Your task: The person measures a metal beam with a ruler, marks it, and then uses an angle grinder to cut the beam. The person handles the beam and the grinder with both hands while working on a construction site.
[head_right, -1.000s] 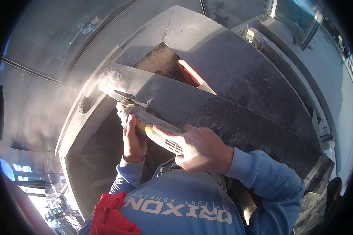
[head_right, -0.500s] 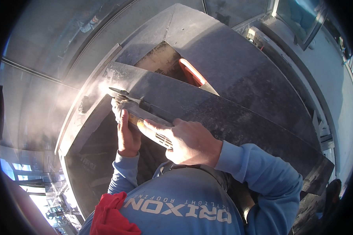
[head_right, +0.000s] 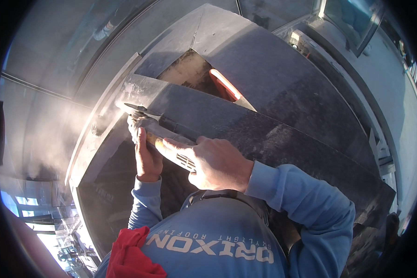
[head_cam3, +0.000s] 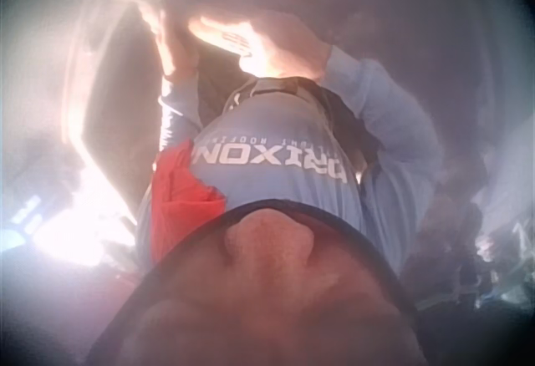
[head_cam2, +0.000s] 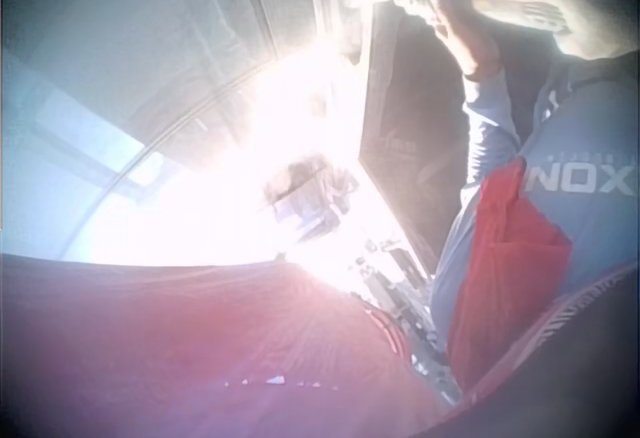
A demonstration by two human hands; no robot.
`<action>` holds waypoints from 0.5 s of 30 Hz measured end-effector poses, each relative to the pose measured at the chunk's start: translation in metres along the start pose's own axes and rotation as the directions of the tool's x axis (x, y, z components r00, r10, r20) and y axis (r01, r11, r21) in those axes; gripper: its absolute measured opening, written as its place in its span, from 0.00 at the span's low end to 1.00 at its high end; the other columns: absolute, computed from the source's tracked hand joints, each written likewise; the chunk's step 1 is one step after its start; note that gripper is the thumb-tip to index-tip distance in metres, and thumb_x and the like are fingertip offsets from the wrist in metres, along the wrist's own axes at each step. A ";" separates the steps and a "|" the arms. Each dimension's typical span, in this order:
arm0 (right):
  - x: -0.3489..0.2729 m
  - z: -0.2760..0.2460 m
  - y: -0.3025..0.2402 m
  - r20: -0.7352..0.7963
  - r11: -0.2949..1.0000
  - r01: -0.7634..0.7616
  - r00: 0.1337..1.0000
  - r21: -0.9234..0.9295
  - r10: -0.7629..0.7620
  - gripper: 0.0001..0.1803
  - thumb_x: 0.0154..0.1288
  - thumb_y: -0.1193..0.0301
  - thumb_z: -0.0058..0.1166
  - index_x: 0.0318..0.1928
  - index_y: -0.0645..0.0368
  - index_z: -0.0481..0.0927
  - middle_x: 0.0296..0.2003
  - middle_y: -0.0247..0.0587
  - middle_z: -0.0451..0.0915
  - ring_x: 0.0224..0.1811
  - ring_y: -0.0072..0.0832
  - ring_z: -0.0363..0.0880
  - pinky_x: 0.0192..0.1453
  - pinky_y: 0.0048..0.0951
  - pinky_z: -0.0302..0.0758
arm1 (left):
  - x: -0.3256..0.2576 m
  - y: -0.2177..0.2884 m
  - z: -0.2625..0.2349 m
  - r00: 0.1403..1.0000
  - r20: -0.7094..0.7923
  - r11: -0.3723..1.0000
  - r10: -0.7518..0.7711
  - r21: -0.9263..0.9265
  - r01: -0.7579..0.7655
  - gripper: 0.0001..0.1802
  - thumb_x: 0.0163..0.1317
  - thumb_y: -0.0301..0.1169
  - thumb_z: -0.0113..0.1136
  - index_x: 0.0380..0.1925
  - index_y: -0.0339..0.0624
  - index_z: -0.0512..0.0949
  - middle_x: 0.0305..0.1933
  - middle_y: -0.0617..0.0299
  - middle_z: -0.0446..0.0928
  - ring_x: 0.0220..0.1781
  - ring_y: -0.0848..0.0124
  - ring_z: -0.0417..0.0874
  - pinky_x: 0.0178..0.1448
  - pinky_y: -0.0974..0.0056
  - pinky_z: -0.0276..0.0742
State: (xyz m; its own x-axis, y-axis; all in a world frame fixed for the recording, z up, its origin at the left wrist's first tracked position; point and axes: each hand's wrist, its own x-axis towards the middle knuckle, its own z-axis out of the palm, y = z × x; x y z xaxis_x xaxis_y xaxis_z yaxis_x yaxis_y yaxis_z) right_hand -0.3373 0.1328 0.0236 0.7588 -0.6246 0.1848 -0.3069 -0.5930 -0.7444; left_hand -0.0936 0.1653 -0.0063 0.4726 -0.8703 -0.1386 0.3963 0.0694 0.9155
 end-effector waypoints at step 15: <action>-0.013 -0.006 -0.005 0.055 0.993 -0.081 0.996 0.085 0.077 0.35 0.54 0.68 0.69 0.65 0.62 0.82 0.35 0.58 0.82 0.31 0.51 0.86 0.38 0.44 0.84 | -0.017 0.009 0.001 0.991 0.070 0.993 -0.116 0.028 0.115 0.25 0.79 0.42 0.59 0.67 0.40 0.71 0.59 0.58 0.80 0.56 0.65 0.86 0.55 0.58 0.87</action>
State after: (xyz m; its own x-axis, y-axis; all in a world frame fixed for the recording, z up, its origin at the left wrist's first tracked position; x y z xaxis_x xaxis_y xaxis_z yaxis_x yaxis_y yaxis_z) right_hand -0.3493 0.1411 0.0288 0.7636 -0.6392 0.0916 -0.3173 -0.4949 -0.8090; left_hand -0.0994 0.1802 0.0046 0.3672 -0.9043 -0.2176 0.4258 -0.0445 0.9037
